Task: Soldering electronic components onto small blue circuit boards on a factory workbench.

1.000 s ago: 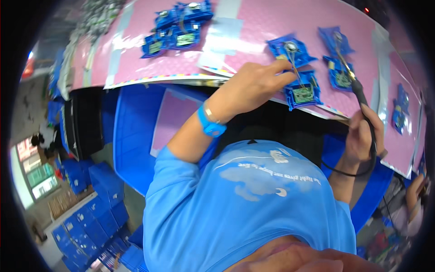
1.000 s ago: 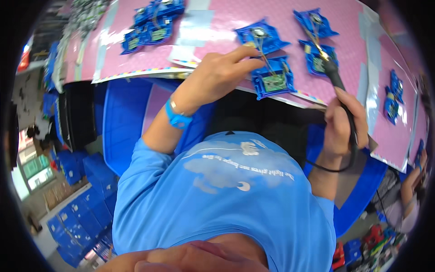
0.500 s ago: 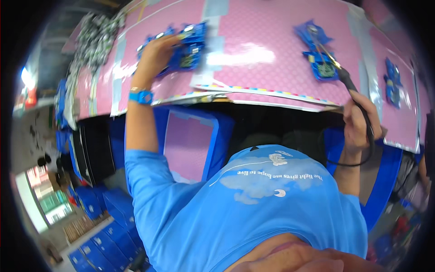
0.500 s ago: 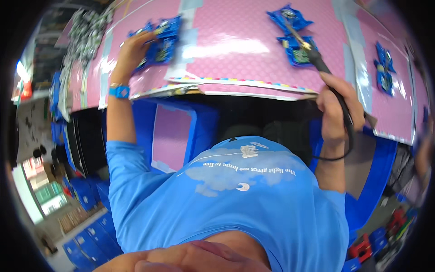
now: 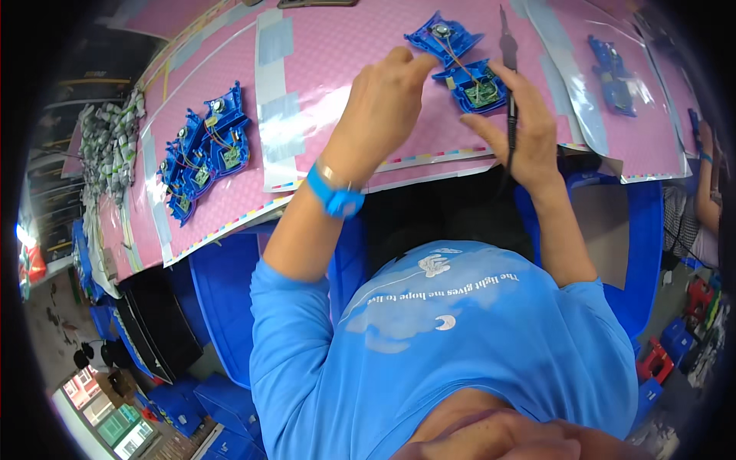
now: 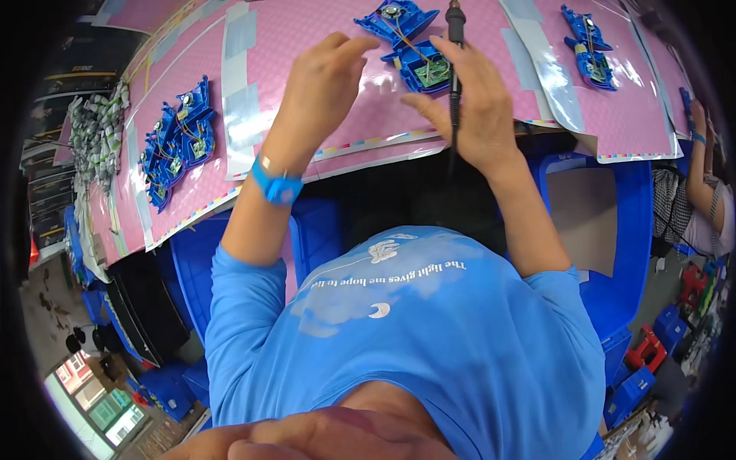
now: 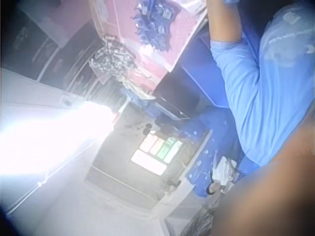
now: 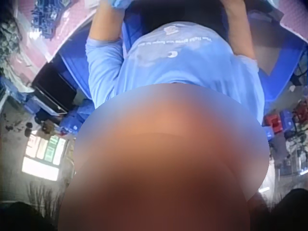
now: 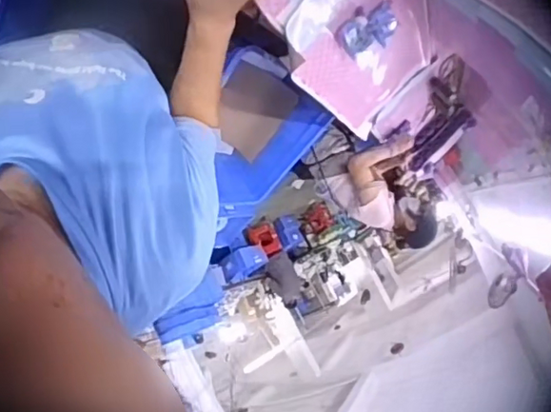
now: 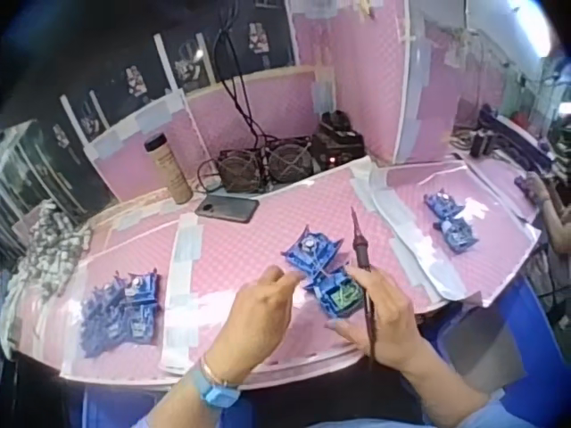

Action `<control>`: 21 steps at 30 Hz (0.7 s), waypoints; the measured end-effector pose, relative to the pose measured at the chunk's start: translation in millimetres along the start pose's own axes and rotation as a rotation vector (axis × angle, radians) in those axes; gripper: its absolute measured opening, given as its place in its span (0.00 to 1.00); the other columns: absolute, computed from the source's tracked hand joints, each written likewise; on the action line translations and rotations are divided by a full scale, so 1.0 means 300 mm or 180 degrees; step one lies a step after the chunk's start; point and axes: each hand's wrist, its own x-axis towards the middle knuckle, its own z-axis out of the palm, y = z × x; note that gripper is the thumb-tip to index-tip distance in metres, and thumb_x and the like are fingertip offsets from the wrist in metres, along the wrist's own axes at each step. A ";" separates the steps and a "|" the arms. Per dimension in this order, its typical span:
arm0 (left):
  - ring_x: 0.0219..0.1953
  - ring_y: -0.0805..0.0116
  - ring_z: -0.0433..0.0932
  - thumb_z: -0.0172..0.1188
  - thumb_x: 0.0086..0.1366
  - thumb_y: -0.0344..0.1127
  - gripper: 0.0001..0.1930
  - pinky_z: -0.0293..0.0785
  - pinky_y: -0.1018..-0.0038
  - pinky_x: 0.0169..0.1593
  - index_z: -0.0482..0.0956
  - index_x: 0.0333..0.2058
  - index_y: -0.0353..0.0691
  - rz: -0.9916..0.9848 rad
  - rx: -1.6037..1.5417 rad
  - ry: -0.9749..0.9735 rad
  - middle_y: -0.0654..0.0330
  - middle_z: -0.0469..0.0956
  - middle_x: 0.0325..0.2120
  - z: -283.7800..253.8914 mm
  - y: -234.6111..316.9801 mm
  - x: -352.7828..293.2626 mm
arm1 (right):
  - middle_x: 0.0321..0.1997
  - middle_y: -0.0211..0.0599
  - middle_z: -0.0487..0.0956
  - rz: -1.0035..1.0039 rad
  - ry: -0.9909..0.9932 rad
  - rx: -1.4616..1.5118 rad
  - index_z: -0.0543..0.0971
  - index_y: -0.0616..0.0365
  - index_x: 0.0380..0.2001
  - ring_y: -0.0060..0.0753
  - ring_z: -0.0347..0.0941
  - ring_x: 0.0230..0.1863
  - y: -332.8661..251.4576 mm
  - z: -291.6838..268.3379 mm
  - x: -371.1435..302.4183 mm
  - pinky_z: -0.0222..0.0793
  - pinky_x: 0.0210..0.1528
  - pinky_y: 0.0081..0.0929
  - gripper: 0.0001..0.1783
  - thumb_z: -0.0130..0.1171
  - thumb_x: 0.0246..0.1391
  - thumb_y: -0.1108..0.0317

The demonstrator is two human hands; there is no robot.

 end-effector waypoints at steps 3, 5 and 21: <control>0.32 0.50 0.83 0.63 0.60 0.25 0.09 0.78 0.62 0.36 0.84 0.40 0.41 -0.0065 -0.0129 -0.0223 0.51 0.82 0.30 0.109 -0.092 0.063 | 0.59 0.51 0.78 0.0313 -0.0325 -0.0093 0.71 0.59 0.63 0.54 0.76 0.59 -0.005 0.022 -0.008 0.72 0.61 0.40 0.41 0.77 0.46 0.63; 0.32 0.50 0.83 0.65 0.59 0.25 0.10 0.78 0.61 0.37 0.84 0.41 0.41 -0.0155 -0.0333 -0.0362 0.50 0.83 0.28 0.120 -0.107 0.080 | 0.61 0.51 0.77 0.0339 -0.0335 0.0024 0.71 0.59 0.63 0.53 0.76 0.60 0.007 0.025 -0.020 0.72 0.62 0.40 0.41 0.77 0.46 0.63; 0.18 0.90 0.61 0.68 0.58 0.22 0.10 0.54 0.85 0.22 0.85 0.40 0.34 -0.2231 -0.1855 0.0866 0.68 0.80 0.28 -0.128 0.078 -0.335 | 0.62 0.58 0.75 -0.0425 -0.0788 0.1557 0.74 0.65 0.60 0.57 0.74 0.62 -0.075 0.030 -0.073 0.69 0.64 0.42 0.38 0.76 0.46 0.65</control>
